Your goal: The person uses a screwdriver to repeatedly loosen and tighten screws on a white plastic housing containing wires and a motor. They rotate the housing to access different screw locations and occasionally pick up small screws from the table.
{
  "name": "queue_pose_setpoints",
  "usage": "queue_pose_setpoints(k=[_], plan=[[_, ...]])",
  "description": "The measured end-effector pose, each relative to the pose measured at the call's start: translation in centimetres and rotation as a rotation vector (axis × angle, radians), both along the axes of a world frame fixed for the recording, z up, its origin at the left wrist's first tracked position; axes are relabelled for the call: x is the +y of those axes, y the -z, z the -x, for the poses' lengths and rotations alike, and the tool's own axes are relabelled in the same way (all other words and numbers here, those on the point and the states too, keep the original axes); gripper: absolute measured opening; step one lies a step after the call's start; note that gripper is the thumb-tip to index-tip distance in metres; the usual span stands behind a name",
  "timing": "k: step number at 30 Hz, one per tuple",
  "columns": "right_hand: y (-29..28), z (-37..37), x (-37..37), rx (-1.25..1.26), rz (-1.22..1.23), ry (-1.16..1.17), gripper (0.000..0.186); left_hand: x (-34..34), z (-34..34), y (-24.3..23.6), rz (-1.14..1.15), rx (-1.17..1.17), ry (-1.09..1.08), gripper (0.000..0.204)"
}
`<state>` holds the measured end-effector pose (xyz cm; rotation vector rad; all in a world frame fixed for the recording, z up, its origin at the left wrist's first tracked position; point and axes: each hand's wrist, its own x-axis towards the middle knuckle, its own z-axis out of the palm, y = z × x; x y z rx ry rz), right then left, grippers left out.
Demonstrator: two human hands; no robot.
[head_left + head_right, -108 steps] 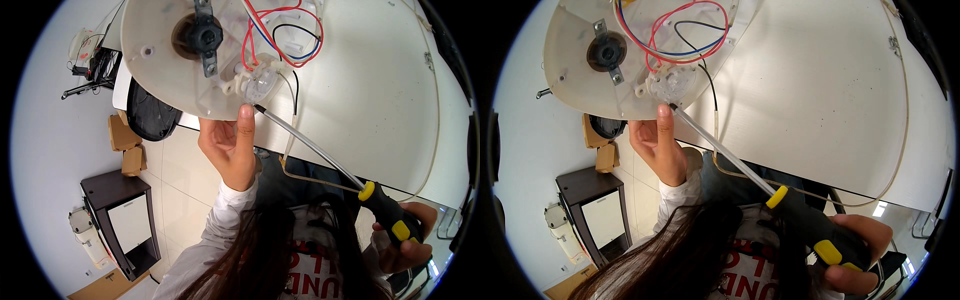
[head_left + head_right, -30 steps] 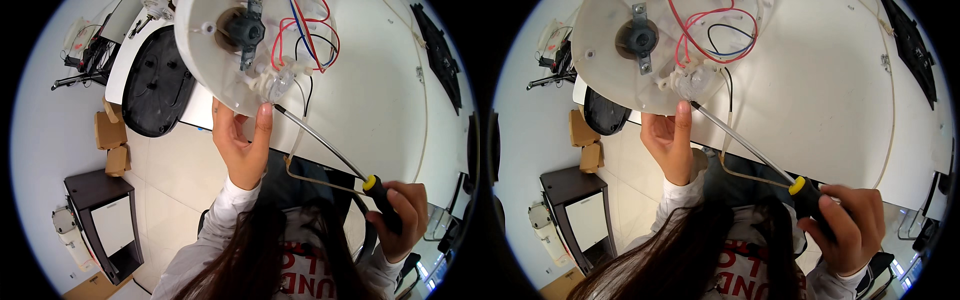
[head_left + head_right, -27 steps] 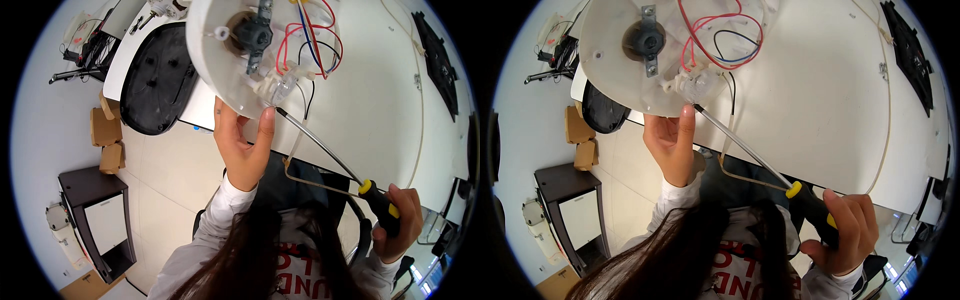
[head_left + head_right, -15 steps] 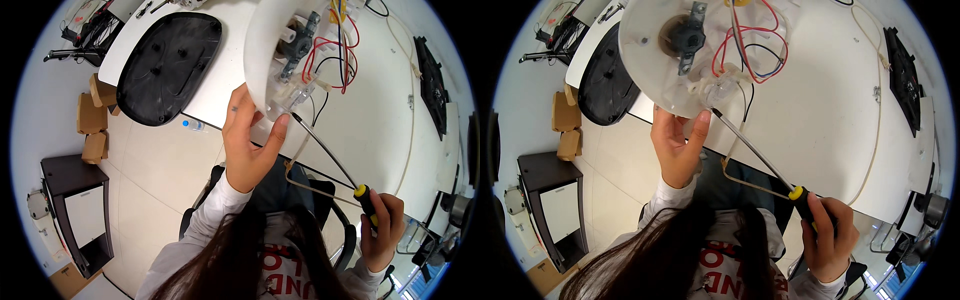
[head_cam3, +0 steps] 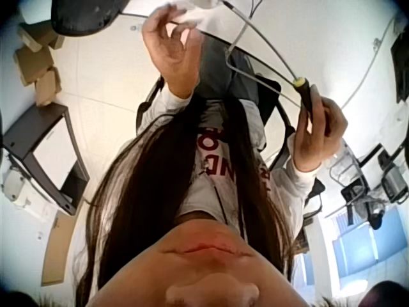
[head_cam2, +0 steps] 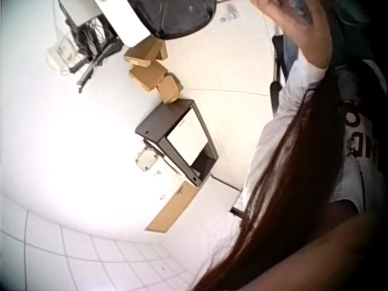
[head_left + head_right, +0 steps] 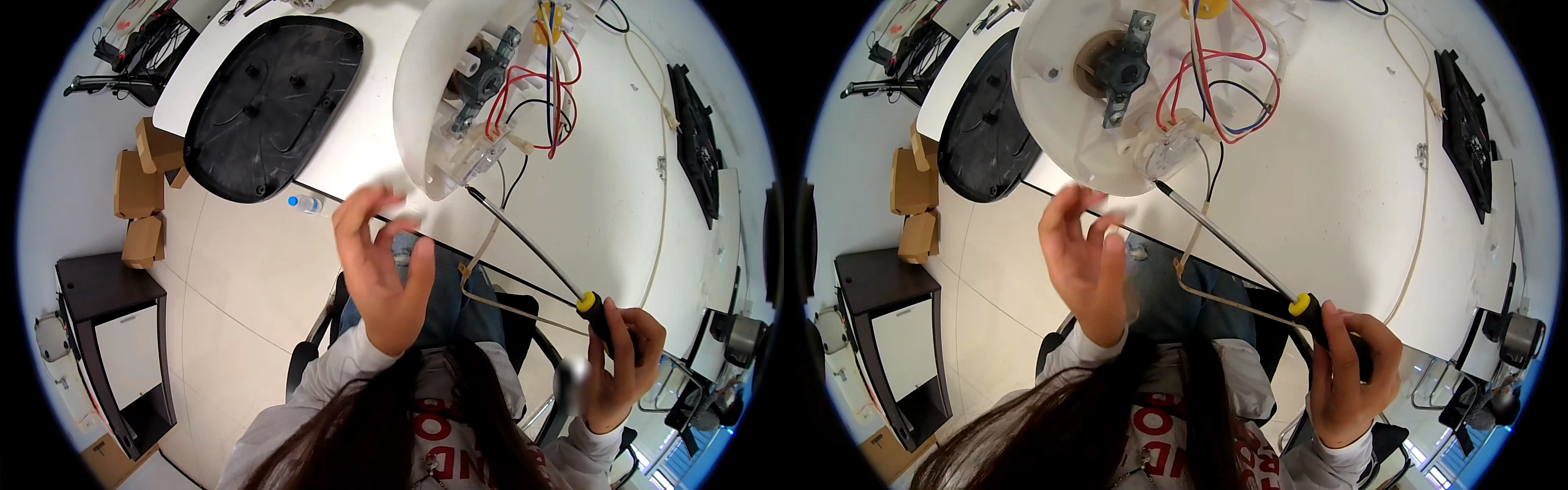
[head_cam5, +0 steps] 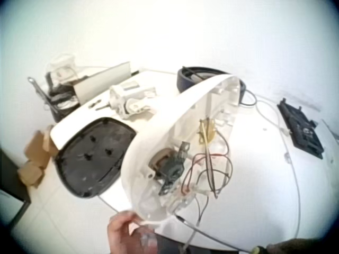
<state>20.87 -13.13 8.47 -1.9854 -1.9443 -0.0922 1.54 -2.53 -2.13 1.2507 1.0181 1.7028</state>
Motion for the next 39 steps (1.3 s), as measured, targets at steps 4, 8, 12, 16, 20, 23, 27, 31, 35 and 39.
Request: queue_pose_setpoints(k=[4,8,12,16,20,23,27,31,35,39], plan=[[0.0,0.3,-0.3,-0.039,-0.010,-0.012,0.050,-2.8,0.4,-0.1,0.206,-0.203,0.596,0.039],[0.1,0.9,-0.7,-0.070,-0.046,-0.024,0.047,-3.0,-2.0,-3.9,0.636,-0.330,1.063,0.033],[-0.1,1.4,-0.8,-0.131,-0.088,-0.051,0.042,-3.0,-4.7,-4.1,0.679,-0.560,1.156,0.032],[-0.2,1.2,-0.9,-0.150,-0.084,-0.108,0.039,-2.5,-5.3,-4.1,0.711,-0.553,1.154,0.028],[-0.8,0.2,-0.9,0.157,0.028,-0.137,0.042,-2.7,-5.3,-4.0,0.719,-0.578,1.107,0.030],[-0.1,-0.2,-1.3,0.637,0.093,0.077,0.063,-2.7,-5.2,-3.8,0.694,-0.579,1.101,0.031],[-0.4,-1.8,-2.0,1.128,0.557,0.215,0.070,-2.6,-4.9,-3.8,0.695,-0.579,1.090,0.032],[-0.4,-1.5,-2.7,1.219,0.505,0.265,0.062,-2.5,-4.4,-4.1,0.686,-0.604,1.106,0.034],[0.3,-0.8,-3.0,1.077,0.360,0.251,0.060,-2.5,-4.1,-4.5,0.655,-0.603,1.078,0.033],[1.2,-0.5,-3.4,1.137,0.320,0.279,0.059,-1.9,-2.2,-4.0,0.474,-0.146,0.923,0.030]])
